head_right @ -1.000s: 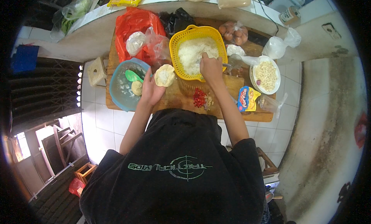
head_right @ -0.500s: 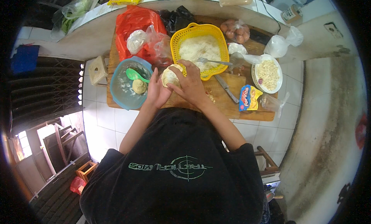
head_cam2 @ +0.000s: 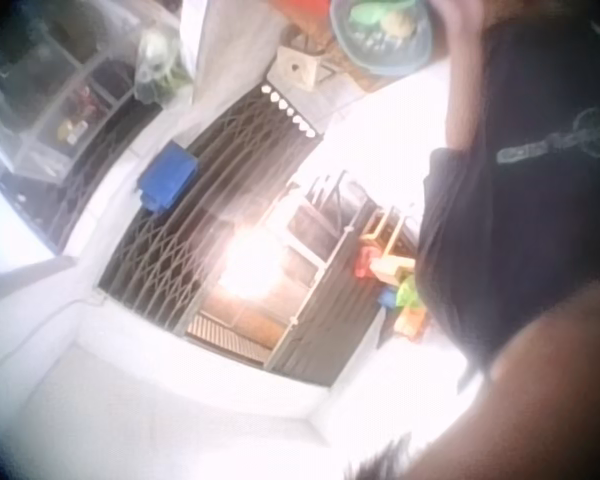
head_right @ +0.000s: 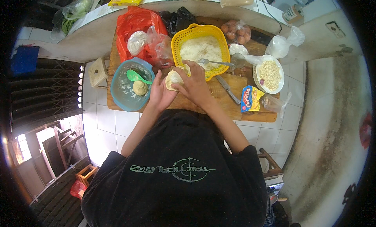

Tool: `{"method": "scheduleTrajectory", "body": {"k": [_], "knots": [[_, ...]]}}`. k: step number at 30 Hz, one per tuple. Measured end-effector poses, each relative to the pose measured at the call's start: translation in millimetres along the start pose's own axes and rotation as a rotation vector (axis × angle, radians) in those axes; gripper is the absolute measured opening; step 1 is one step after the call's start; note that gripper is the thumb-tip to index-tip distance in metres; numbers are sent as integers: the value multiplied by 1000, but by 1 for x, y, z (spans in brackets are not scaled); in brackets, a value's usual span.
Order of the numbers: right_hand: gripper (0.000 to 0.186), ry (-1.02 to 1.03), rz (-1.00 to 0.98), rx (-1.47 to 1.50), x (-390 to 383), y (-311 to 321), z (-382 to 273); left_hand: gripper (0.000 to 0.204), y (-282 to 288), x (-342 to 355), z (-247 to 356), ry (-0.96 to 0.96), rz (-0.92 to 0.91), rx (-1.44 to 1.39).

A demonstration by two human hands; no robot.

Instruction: The person prepares bread dough by adding a scoop of filling to a flattened piece of dough and then folding the edges to enclose the filling.

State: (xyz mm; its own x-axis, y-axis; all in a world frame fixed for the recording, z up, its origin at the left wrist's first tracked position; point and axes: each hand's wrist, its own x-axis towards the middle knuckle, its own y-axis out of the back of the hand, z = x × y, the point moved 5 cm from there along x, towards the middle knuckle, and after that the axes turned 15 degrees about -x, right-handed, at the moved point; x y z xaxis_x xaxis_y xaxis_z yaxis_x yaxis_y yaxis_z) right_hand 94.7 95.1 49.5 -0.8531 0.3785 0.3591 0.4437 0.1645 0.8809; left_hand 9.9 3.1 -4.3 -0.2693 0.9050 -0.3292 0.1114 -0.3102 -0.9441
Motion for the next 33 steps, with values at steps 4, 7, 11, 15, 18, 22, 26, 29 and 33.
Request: {"method": "scheduleTrajectory", "body": {"k": [4,7,11,15,18,22,26,29,33], "knots": [[47,-11,33,15,2,5,-1,65,-5,-2,-3,-15,35,21],[37,35,48,5,4,8,-4,65,-9,-5,-2,-42,51,52],[29,82,53,5,2,9,-4,62,-11,-4,0,-69,52,74],[27,78,71,30,1,12,-7,62,-10,-5,0,-77,44,80],[24,70,69,43,2,9,-8,62,-14,-6,-2,-70,41,84],[22,103,57,50,0,8,-9,62,-14,-6,-1,-64,34,85],[22,68,102,71,2,12,-7,62,-14,-5,-1,-92,58,75],[22,75,100,69,5,16,-10,61,-20,-6,-3,-66,38,112],[24,114,69,58,1,12,-8,63,-17,-4,-3,-46,-3,132]]}}
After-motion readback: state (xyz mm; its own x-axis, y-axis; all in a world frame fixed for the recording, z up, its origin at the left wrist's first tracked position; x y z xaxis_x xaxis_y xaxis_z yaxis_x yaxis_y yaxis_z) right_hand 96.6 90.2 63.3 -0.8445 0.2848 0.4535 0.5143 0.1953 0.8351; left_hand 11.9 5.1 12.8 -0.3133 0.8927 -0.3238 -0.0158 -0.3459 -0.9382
